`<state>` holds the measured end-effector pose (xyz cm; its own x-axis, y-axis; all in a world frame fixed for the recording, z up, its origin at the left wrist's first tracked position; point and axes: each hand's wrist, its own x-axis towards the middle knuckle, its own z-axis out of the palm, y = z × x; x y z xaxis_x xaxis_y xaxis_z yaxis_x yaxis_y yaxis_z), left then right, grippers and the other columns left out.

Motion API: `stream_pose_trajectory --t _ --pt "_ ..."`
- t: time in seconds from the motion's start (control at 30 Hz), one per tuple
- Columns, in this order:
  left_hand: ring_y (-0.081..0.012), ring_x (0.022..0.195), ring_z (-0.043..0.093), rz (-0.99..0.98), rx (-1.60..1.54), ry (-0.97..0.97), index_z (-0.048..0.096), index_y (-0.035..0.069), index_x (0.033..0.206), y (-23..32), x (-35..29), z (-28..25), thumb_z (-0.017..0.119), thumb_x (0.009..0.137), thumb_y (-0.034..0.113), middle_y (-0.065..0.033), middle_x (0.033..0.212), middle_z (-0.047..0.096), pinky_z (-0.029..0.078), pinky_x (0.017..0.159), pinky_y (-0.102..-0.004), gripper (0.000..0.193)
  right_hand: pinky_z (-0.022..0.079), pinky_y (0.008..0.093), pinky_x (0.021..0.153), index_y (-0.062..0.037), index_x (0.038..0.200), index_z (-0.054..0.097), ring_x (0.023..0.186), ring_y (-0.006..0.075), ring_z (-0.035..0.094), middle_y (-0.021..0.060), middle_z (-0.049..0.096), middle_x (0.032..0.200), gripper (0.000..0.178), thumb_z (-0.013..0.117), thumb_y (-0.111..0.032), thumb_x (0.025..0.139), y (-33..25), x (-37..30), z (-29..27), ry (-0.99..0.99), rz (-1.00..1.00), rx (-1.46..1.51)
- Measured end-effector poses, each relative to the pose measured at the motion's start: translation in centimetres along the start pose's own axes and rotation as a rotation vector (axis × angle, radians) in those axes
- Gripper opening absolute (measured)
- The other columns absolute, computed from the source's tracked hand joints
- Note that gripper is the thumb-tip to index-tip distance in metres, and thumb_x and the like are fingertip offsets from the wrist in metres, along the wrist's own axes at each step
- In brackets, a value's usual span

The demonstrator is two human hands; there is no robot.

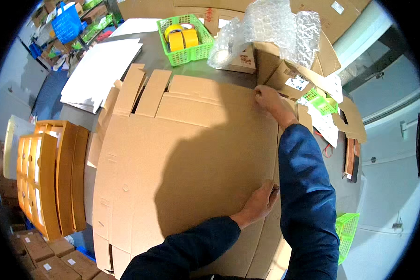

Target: The person assembles a cardboard box by placing a white sheet of paper inside a yellow plastic frame. They then insert yellow plastic dividers into the frame to create compartments. Finally, they fold the cardboard flaps around the frame to form the box structure.

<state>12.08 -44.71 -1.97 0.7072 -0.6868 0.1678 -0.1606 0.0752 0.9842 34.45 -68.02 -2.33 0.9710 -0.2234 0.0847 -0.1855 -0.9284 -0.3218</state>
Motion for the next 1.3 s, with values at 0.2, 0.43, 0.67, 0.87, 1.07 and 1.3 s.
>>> stream_pose_trajectory --t 0.2,0.43,0.67,0.87,1.07,1.3 --pt "-0.0371 0.076 0.058 -0.096 -0.007 0.005 0.045 0.002 0.099 -1.5 -0.2 0.8 0.054 0.09 0.01 -0.0203 0.085 0.055 0.045 0.064 -0.0423 0.015 0.047 0.0431 0.078 -0.0065 0.091 0.065 0.089 0.0363 0.06 0.017 0.065 0.091 0.028 0.053 -0.029 0.08 -1.9 0.1 -4.7 0.023 0.049 0.078" --pt "-0.0256 0.064 0.057 0.048 -0.028 0.096 0.045 0.003 0.104 -2.1 0.4 1.1 0.05 0.095 0.015 -0.0139 0.079 0.055 0.045 0.055 -0.0364 0.016 0.046 0.0361 0.077 -0.0041 0.104 0.063 0.085 0.0263 0.06 0.0151 0.066 0.09 0.042 0.063 -0.037 0.078 -11.6 -0.2 -10.9 -0.335 -0.25 0.138" --pt "-0.0146 0.066 0.057 -0.326 -0.872 0.515 0.047 0.008 0.102 -0.7 4.0 -8.2 0.045 0.097 0.02 -0.0053 0.078 0.053 0.048 0.049 -0.0271 0.013 0.046 0.0369 0.078 0.0001 0.104 0.061 0.086 0.0267 0.06 0.0206 0.063 0.095 0.039 0.065 -0.028 0.077 -13.8 -2.1 -9.8 -0.563 -0.252 0.216" --pt "-0.0203 0.078 0.063 -0.274 -1.245 0.494 0.049 0.006 0.106 -1.2 6.8 -13.9 0.046 0.096 0.031 -0.0091 0.093 0.059 0.054 0.055 -0.03 0.026 0.045 0.0419 0.072 0.0009 0.093 0.059 0.088 0.0389 0.057 0.0213 0.06 0.091 0.024 0.059 -0.02 0.081 -16.8 -6.6 -9.1 -0.389 -0.345 -0.048" --pt "-0.0182 0.069 0.06 -0.393 -1.388 0.497 0.049 0.01 0.101 0.7 9.3 -14.1 0.045 0.096 0.034 -0.0074 0.09 0.058 0.051 0.053 -0.0299 0.025 0.047 0.0448 0.079 0.0005 0.093 0.06 0.091 0.04 0.057 0.0212 0.06 0.097 0.022 0.053 -0.009 0.074 -16.0 -8.3 -8.0 -0.267 -0.435 -0.003" --pt "-0.01 0.051 0.047 -0.315 -0.718 0.497 0.049 0.01 0.094 0.5 9.6 -14.0 0.044 0.097 0.017 -0.0022 0.071 0.05 0.034 0.039 -0.0243 0.008 0.047 0.044 0.079 -0.0017 0.102 0.057 0.094 0.0386 0.058 0.0201 0.062 0.098 0.03 0.057 -0.014 0.074 -17.5 -8.4 -9.6 -0.285 -0.336 -0.049"
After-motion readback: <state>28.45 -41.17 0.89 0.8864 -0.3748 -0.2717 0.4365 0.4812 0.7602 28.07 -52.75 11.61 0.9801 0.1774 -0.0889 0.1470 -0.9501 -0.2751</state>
